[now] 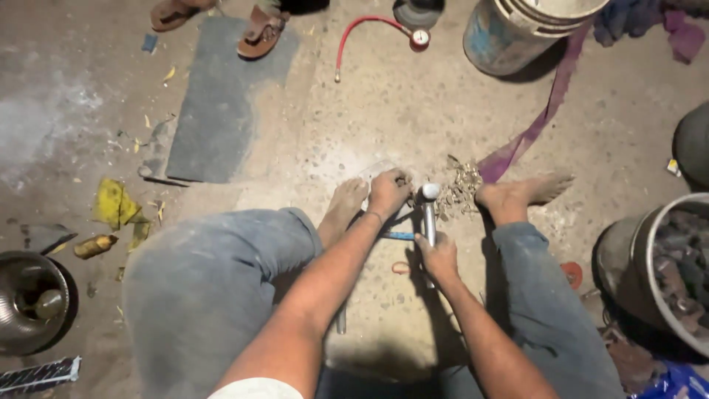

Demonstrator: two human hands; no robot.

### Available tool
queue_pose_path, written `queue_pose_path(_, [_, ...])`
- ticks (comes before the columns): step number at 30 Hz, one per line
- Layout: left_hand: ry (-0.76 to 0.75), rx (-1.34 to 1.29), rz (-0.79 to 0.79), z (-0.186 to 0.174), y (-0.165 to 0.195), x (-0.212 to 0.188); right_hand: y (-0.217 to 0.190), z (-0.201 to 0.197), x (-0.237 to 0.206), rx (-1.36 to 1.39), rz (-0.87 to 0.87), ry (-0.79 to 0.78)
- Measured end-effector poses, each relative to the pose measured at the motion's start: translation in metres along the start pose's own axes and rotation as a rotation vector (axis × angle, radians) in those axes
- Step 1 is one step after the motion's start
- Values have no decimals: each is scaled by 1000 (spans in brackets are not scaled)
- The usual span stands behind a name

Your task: The person sits on the workshop floor and hammers a metal piece held on a hexagonal anvil block, using a hammer and a punch to chip and break the metal into smaller fragments, occasionally repositioning the workpiece and the punch between strikes.

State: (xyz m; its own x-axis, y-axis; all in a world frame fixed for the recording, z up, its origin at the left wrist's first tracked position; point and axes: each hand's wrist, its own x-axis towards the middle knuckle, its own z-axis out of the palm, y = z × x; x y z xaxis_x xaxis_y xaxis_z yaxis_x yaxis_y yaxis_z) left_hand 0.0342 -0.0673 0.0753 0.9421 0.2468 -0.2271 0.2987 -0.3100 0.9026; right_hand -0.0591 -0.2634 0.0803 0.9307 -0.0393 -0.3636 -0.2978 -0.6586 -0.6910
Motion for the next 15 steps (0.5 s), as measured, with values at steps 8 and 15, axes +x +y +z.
queue_pose_path(8, [-25,234,361,8,8,-6,-50,-27,-18,225,166,-6])
queue_pose_path(15, [-110,275,390,-8,25,-9,-130,-93,-63,425,-99,236])
